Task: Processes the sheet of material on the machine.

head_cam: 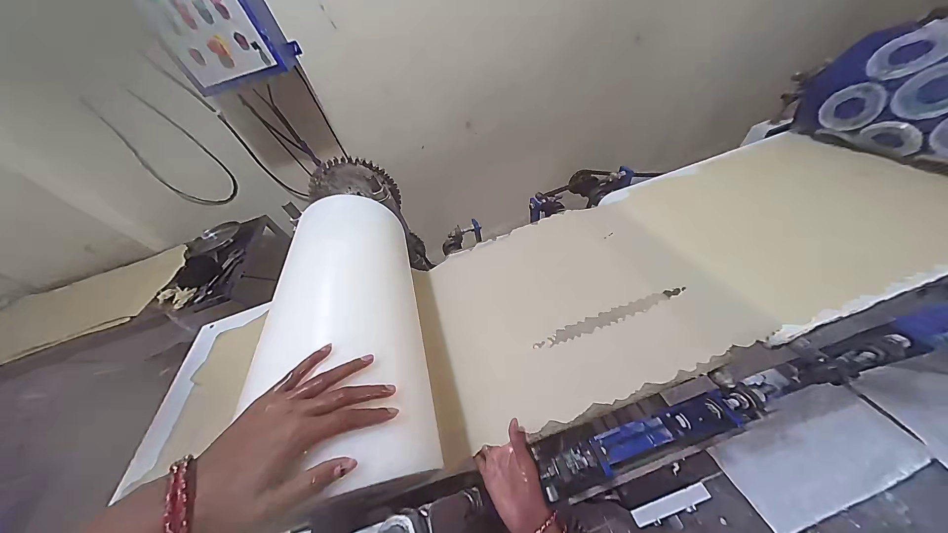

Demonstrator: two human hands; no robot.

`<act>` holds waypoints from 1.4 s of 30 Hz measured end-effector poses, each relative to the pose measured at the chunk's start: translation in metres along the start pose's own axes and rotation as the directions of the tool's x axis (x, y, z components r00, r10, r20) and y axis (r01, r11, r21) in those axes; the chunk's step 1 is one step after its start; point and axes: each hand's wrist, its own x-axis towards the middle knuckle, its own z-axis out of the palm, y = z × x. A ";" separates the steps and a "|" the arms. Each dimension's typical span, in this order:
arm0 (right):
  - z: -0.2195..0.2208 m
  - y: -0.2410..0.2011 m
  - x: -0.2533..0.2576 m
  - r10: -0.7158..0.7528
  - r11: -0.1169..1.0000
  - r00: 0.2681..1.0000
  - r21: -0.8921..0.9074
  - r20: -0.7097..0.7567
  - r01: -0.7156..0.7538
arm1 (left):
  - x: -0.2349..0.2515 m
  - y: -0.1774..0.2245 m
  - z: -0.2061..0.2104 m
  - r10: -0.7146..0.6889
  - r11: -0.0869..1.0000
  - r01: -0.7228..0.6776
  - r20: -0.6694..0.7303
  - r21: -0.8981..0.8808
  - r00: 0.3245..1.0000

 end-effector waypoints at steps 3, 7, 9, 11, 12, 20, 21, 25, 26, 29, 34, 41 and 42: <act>-0.016 0.013 -0.006 -0.024 0.954 1.000 -0.298 -0.002 0.022 | 0.002 -0.017 -0.002 0.029 0.998 -0.029 -0.006 -0.053 1.000; -0.044 0.031 -0.004 -0.006 0.682 0.997 -0.728 0.083 0.065 | 0.011 -0.039 -0.005 0.002 0.997 -0.003 -0.020 -0.073 1.000; -0.051 0.034 0.005 0.041 0.527 0.989 -0.844 0.140 0.098 | 0.017 -0.051 -0.007 -0.017 0.997 0.015 -0.031 -0.077 0.999; -0.049 0.032 0.011 0.112 0.415 0.980 -0.904 0.167 0.107 | 0.022 -0.066 -0.008 -0.035 0.996 0.031 -0.042 -0.085 0.999; -0.047 0.030 0.012 0.143 0.392 0.975 -0.914 0.167 0.099 | 0.025 -0.073 -0.008 -0.044 0.995 0.039 -0.047 -0.094 0.998; -0.025 0.035 0.014 -0.119 0.755 0.993 -0.650 -0.002 0.089 | 0.029 -0.118 -0.008 -0.181 0.973 0.154 -0.151 -0.172 0.972; -0.018 0.032 0.012 -0.136 0.830 0.991 -0.546 0.004 0.116 | 0.027 -0.122 -0.006 -0.196 0.968 0.162 -0.177 -0.192 0.964; 0.007 0.019 0.006 -0.147 0.988 0.988 -0.038 0.055 0.149 | 0.013 -0.115 0.002 -0.282 0.948 0.233 -0.230 -0.215 0.931; 0.009 0.016 0.002 -0.141 0.990 0.988 0.035 0.060 0.139 | 0.009 -0.108 0.003 -0.305 0.942 0.259 -0.226 -0.212 0.925; 0.004 0.018 -0.009 -0.175 0.984 0.985 -0.032 0.009 0.175 | -0.001 -0.077 0.007 -0.280 0.958 0.255 -0.233 -0.134 0.931; -0.035 0.042 -0.021 -0.156 0.699 0.983 -0.693 0.097 0.179 | -0.013 -0.004 0.007 -0.031 0.999 0.033 -0.118 0.019 0.993; -0.044 0.031 0.000 0.110 0.461 0.968 -0.874 0.227 0.152 | 0.013 0.004 -0.008 0.100 0.994 -0.092 0.148 -0.061 0.984; -0.042 0.027 0.001 0.156 0.460 0.961 -0.878 0.227 0.133 | 0.015 0.001 -0.008 0.096 0.995 -0.088 0.152 -0.054 0.984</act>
